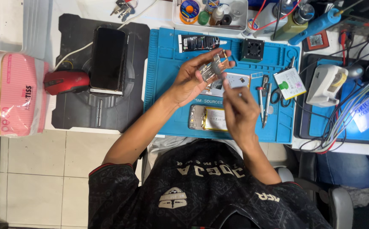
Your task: The person cleans a small electronic component with a brush and then uses tweezers to remove a tiny part from the component. The person then picks up a small black piece and places it onto the component.
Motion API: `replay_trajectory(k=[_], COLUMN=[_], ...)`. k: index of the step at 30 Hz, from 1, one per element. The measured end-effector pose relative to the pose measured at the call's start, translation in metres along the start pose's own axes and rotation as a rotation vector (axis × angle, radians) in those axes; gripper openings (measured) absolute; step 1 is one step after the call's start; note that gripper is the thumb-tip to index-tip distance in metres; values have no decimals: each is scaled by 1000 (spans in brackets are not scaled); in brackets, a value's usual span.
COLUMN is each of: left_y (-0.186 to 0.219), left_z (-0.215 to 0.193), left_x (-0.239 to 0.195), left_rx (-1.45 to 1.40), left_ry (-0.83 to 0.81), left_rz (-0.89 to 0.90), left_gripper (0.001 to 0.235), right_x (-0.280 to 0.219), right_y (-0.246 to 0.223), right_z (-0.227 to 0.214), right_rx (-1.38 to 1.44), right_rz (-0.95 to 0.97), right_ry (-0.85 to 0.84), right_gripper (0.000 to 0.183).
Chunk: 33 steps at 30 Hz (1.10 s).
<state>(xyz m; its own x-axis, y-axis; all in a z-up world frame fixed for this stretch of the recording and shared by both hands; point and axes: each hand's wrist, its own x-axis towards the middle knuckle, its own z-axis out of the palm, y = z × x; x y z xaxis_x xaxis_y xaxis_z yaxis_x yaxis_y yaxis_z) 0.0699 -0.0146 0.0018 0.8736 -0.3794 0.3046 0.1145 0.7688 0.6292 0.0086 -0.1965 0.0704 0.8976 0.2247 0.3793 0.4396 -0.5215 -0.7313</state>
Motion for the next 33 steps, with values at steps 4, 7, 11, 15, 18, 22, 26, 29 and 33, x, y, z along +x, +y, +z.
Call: replay_trajectory(k=[4,7,11,15,18,22,26,29,33], left_y=[-1,-1,-2,-3,-3,-3,0,-2,-4], left_z=[0,-1,-1,-2,0,1,-2,-1,1], left_x=[1,0,-1,3,0,0,0,0,0], left_rx=[-4,3,11,19,32,58,57,40,44], left_ry=[13,23,26,3,19,2,22,22,6], left_rz=[3,-4,-4,11,-2,1,7,-3,-17], left_gripper=[90,90,88,85,83,83,82,80,79], right_x=[0,-6,5,54,86,110,112,107,105], right_y=[2,6,24,60,85,111,125,133,143], right_z=[-2,-5,-40,-103,-126,-119,-110,-112,-117], right_rx=[6,-13,-9,-461,-644,-699,-702,-712,-695], right_rz=[-30,-17,-119,-107,-210,-258,-117,-229,-222], right_ry=[-34,-40,-72,312,135,139,104,137,116], right_gripper=[43,37,11,24,32,32,38,32,36])
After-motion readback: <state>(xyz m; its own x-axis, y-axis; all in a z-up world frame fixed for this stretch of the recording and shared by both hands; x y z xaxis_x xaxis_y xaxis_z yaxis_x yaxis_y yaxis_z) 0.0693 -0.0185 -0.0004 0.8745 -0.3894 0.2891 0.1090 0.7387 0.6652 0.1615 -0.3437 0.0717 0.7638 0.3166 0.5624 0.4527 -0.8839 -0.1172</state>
